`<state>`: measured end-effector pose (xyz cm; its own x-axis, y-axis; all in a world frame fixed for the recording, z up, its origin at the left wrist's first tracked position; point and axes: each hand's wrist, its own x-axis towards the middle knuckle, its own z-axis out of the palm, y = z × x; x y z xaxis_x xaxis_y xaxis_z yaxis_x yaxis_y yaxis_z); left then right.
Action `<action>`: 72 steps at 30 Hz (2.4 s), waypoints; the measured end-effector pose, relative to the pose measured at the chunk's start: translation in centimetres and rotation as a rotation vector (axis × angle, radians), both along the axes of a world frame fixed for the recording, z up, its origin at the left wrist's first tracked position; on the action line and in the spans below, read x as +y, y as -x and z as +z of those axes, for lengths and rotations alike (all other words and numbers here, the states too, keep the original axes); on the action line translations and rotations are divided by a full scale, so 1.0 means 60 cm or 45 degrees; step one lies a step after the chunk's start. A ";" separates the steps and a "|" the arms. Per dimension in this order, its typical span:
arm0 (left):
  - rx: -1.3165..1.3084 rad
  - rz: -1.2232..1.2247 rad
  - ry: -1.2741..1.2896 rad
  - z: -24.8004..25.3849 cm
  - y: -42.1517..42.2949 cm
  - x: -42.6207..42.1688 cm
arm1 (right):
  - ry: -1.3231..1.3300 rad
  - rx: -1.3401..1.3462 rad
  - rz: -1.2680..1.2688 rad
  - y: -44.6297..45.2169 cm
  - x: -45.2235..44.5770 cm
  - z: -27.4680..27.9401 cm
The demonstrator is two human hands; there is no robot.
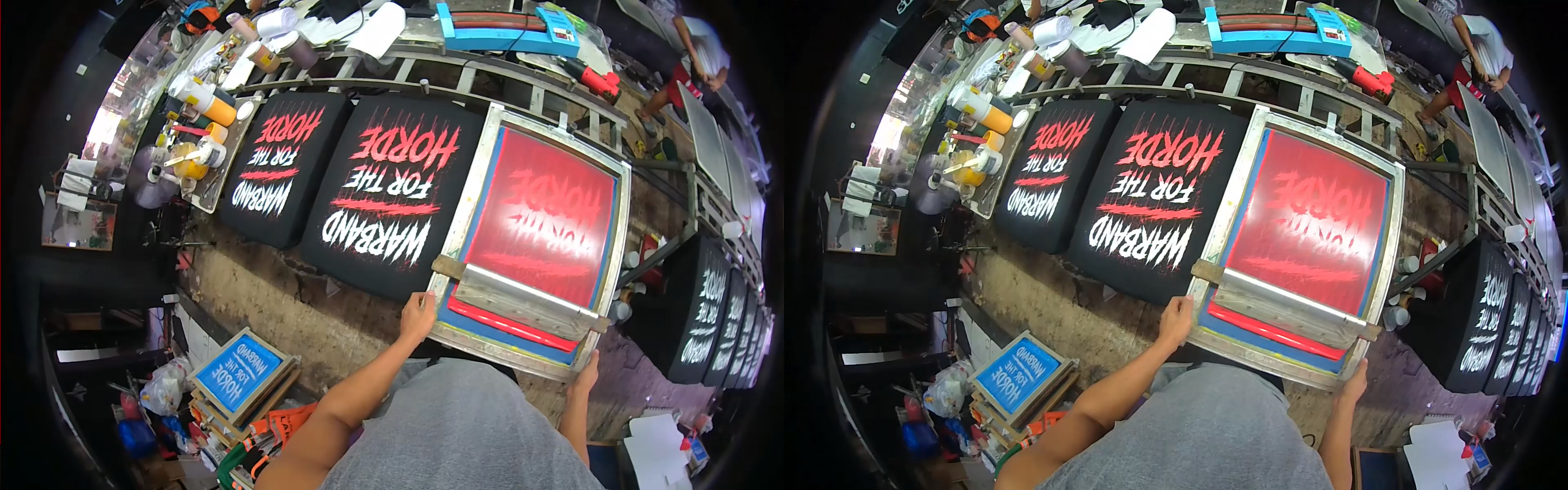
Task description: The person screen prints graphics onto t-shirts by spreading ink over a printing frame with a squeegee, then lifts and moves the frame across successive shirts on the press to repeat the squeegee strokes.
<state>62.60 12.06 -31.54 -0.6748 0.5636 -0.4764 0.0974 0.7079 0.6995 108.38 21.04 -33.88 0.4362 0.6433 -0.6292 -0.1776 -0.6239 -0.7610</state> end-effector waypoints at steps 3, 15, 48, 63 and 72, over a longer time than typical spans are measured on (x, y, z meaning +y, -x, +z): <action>-0.007 -0.004 -0.013 0.001 -0.003 0.003 | 0.000 -0.026 -0.007 0.002 0.004 0.006; -0.034 -0.065 -0.048 0.009 -0.017 0.014 | -0.037 0.004 0.013 -0.004 0.022 0.025; -1.470 -0.907 -1.196 0.450 0.331 0.008 | 0.542 -1.484 0.150 0.001 -0.188 -0.028; -2.269 -0.806 -1.671 0.455 0.470 0.034 | 0.624 -0.863 0.995 0.452 -0.367 -0.056; -2.287 -0.636 -1.547 0.446 0.501 0.055 | 0.735 -0.696 0.897 0.477 -0.348 -0.071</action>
<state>32.52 15.33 -4.79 0.1869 0.9137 0.3610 -0.9743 0.1255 0.1869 79.78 0.18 -38.12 0.3975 0.5274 -0.7509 0.6411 -0.7451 -0.1839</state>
